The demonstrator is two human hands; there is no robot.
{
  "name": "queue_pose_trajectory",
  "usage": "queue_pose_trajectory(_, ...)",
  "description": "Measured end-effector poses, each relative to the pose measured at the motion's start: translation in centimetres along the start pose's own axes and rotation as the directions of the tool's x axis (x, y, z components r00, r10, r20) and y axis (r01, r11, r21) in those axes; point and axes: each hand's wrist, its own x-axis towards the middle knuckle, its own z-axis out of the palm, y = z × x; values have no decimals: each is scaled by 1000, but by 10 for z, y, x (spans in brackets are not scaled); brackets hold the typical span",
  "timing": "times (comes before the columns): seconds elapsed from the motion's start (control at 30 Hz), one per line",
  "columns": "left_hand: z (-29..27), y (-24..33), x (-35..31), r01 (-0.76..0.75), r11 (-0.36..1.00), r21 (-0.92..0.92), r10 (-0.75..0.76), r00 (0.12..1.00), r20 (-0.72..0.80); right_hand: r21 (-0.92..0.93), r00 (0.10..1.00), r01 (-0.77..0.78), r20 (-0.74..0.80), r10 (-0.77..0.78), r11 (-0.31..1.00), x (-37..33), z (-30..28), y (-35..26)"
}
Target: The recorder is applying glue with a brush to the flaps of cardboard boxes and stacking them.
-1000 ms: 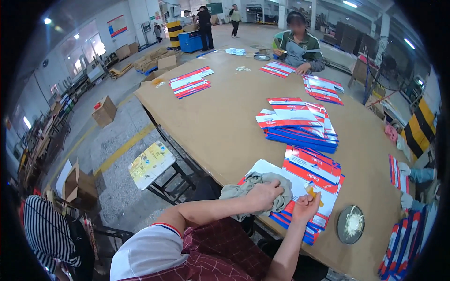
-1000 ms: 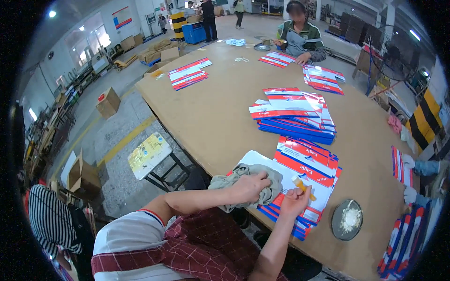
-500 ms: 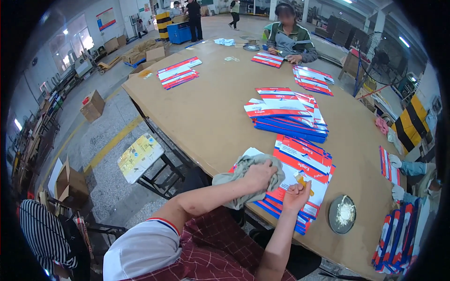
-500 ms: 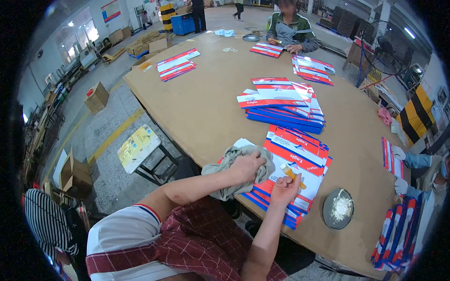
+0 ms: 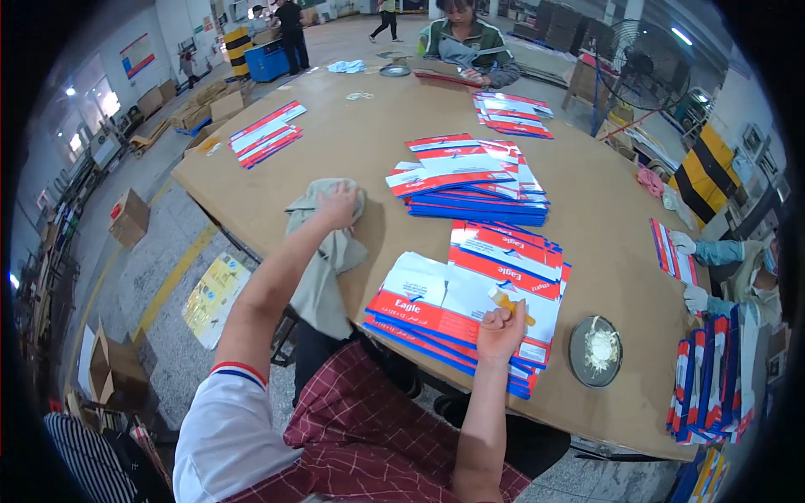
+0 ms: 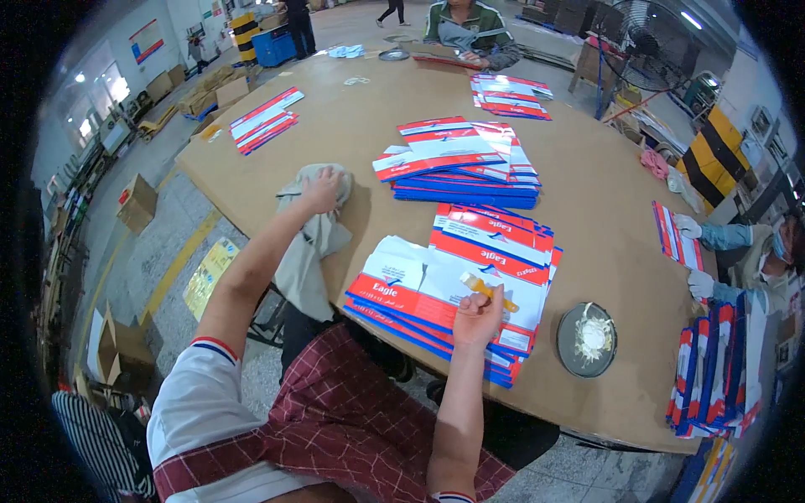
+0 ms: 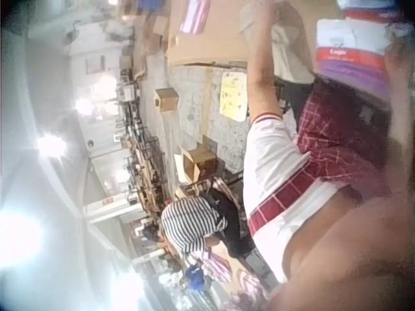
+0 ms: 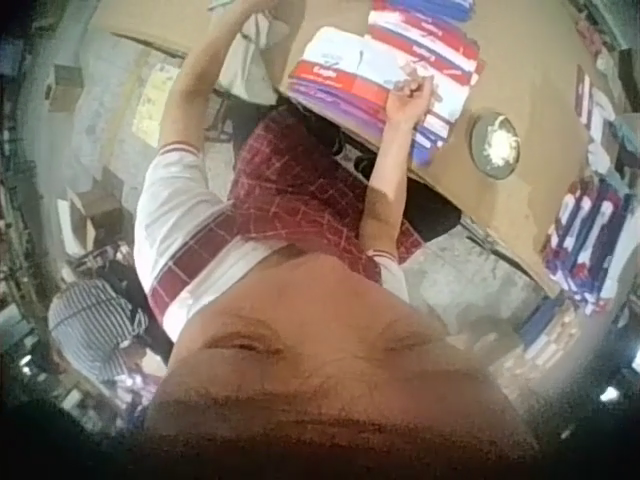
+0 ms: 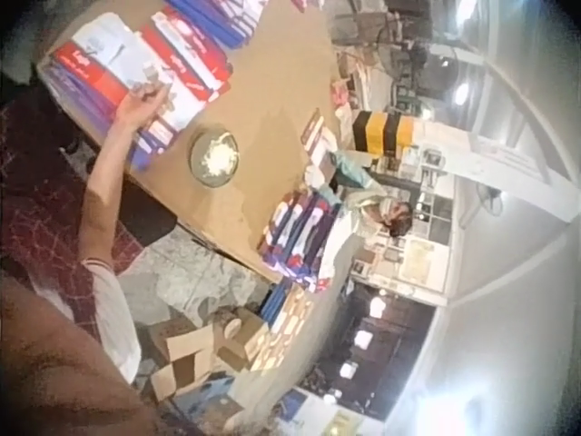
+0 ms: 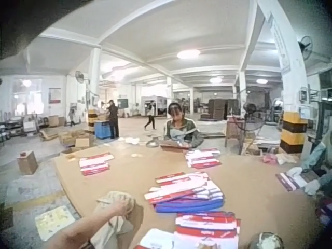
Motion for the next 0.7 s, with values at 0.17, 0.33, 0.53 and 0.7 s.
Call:
queue_pose_trajectory(0.17,6,73,38,-396,914,-85,376,908,-186,24,1000,-3,24,2,1000,-5,-9,-6)
queue_pose_trajectory(0.33,32,62,83,-477,878,33,467,871,150,-17,996,-83,12,84,996,-7,-10,-2)
queue_pose_trajectory(0.53,-7,68,74,-531,837,131,540,840,-49,2,998,-11,-57,11,1000,-6,2,-4)
queue_pose_trajectory(0.7,-53,69,-62,-658,752,46,622,685,-380,5,924,-2,383,-1,1000,-29,20,-25)
